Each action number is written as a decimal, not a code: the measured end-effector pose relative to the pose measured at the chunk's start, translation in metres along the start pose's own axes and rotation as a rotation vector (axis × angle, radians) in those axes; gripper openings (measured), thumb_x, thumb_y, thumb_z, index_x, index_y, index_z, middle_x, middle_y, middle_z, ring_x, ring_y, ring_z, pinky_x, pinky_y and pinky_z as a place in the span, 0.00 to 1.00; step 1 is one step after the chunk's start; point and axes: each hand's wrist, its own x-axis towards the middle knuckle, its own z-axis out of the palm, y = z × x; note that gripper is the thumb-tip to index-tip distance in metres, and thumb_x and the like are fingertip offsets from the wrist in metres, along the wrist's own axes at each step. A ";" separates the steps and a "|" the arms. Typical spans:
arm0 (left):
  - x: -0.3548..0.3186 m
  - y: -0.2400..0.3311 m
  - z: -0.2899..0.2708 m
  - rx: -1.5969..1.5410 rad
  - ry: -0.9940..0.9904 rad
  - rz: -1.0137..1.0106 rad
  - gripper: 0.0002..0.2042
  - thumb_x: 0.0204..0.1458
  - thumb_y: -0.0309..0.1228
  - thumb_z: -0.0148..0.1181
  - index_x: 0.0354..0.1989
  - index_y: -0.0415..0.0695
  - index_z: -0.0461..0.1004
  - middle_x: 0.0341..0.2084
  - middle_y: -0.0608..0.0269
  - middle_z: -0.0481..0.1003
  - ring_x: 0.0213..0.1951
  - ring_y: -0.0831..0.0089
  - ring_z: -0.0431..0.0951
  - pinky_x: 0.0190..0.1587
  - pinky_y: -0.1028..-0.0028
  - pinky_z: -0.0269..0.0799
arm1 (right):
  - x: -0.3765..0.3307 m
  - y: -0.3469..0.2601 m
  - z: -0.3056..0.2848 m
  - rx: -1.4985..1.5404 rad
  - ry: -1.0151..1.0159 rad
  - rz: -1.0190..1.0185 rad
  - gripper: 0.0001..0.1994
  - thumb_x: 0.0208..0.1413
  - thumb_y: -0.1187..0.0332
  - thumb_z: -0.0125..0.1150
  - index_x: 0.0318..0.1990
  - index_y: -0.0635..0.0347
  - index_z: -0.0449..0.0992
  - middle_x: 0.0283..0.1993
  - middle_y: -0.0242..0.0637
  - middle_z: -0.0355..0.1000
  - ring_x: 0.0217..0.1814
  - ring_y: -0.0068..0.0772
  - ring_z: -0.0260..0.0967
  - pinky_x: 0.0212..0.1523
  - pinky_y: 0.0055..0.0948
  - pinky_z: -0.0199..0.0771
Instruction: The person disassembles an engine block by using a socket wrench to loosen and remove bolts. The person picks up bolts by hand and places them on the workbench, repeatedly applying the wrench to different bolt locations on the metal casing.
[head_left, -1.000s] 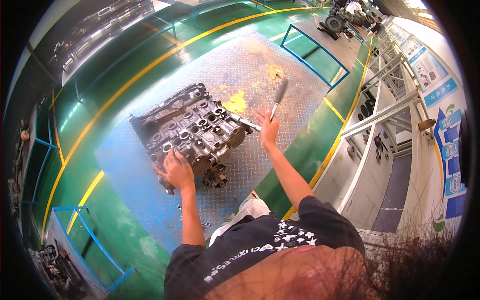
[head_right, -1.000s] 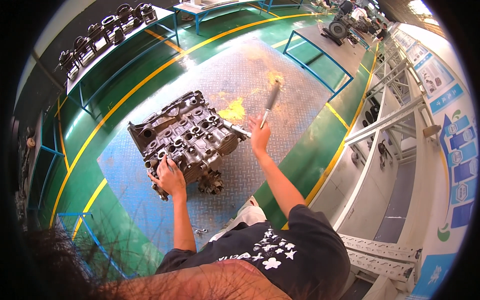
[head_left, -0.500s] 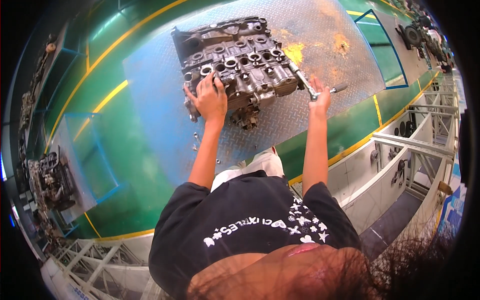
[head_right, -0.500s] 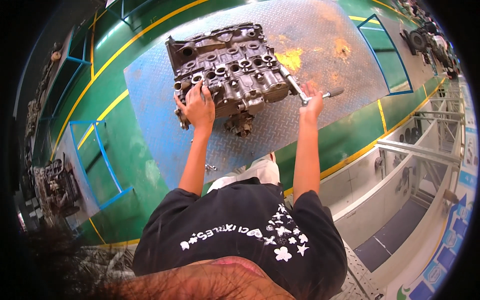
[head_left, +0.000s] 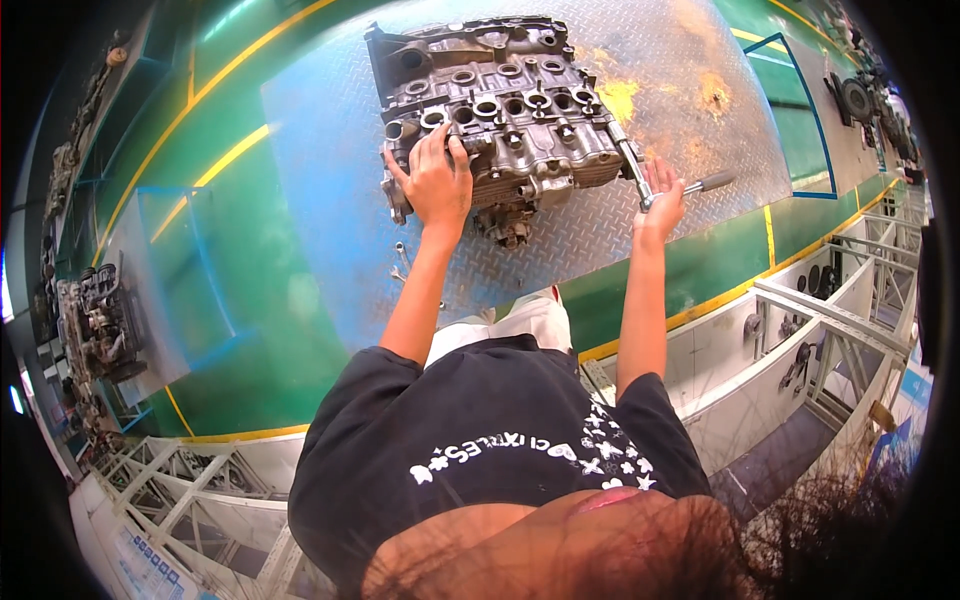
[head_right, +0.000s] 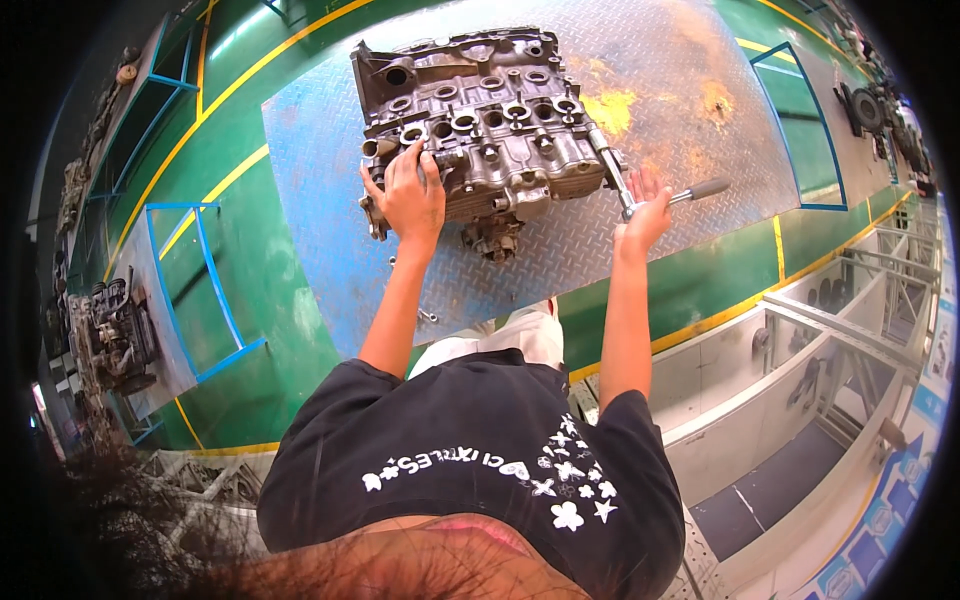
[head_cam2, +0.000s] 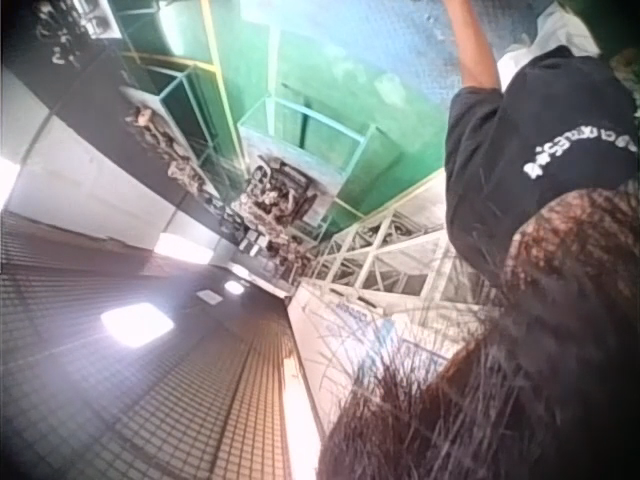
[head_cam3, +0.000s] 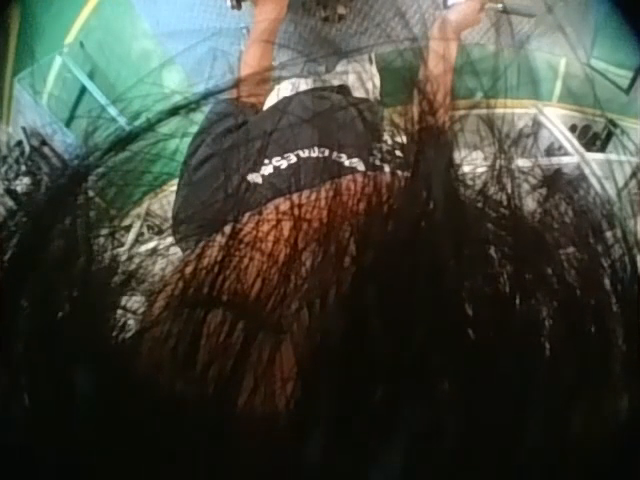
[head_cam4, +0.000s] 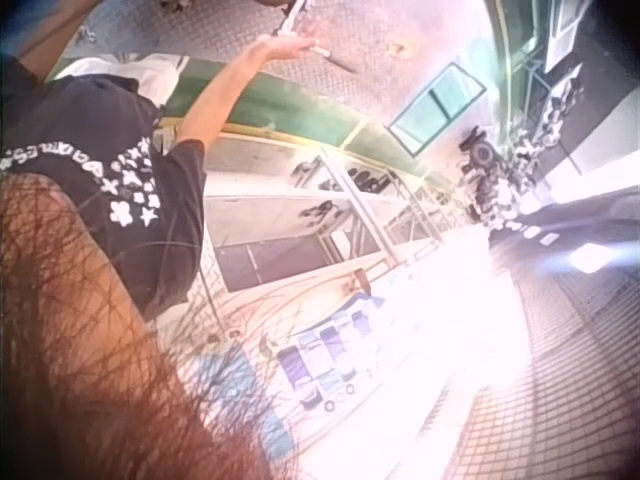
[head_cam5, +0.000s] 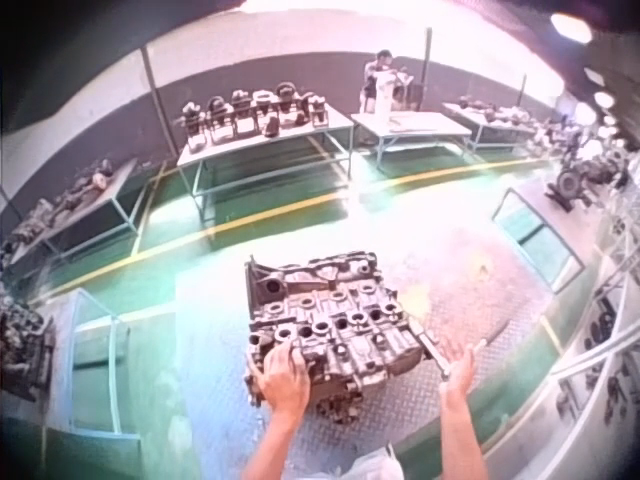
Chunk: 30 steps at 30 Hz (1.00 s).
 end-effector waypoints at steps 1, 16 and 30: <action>0.000 -0.002 0.001 0.007 0.001 -0.005 0.18 0.68 0.43 0.47 0.54 0.51 0.80 0.47 0.66 0.83 0.53 0.68 0.80 0.77 0.44 0.39 | -0.006 0.003 0.000 -0.002 -0.005 0.006 0.28 0.77 0.58 0.36 0.68 0.79 0.58 0.62 0.61 0.74 0.61 0.54 0.76 0.66 0.42 0.75; 0.000 -0.006 0.005 0.012 0.018 -0.017 0.18 0.68 0.44 0.47 0.53 0.51 0.81 0.47 0.66 0.83 0.53 0.68 0.80 0.77 0.43 0.41 | -0.022 -0.025 0.015 -0.862 -0.384 -0.911 0.18 0.71 0.71 0.50 0.65 0.65 0.71 0.59 0.46 0.78 0.57 0.43 0.80 0.52 0.37 0.81; 0.000 -0.003 0.003 0.058 0.014 0.044 0.18 0.67 0.44 0.48 0.52 0.50 0.82 0.49 0.66 0.82 0.54 0.68 0.79 0.76 0.45 0.42 | -0.020 -0.018 0.001 -0.684 -0.381 -0.879 0.20 0.76 0.67 0.43 0.64 0.76 0.66 0.60 0.54 0.76 0.62 0.47 0.77 0.60 0.41 0.80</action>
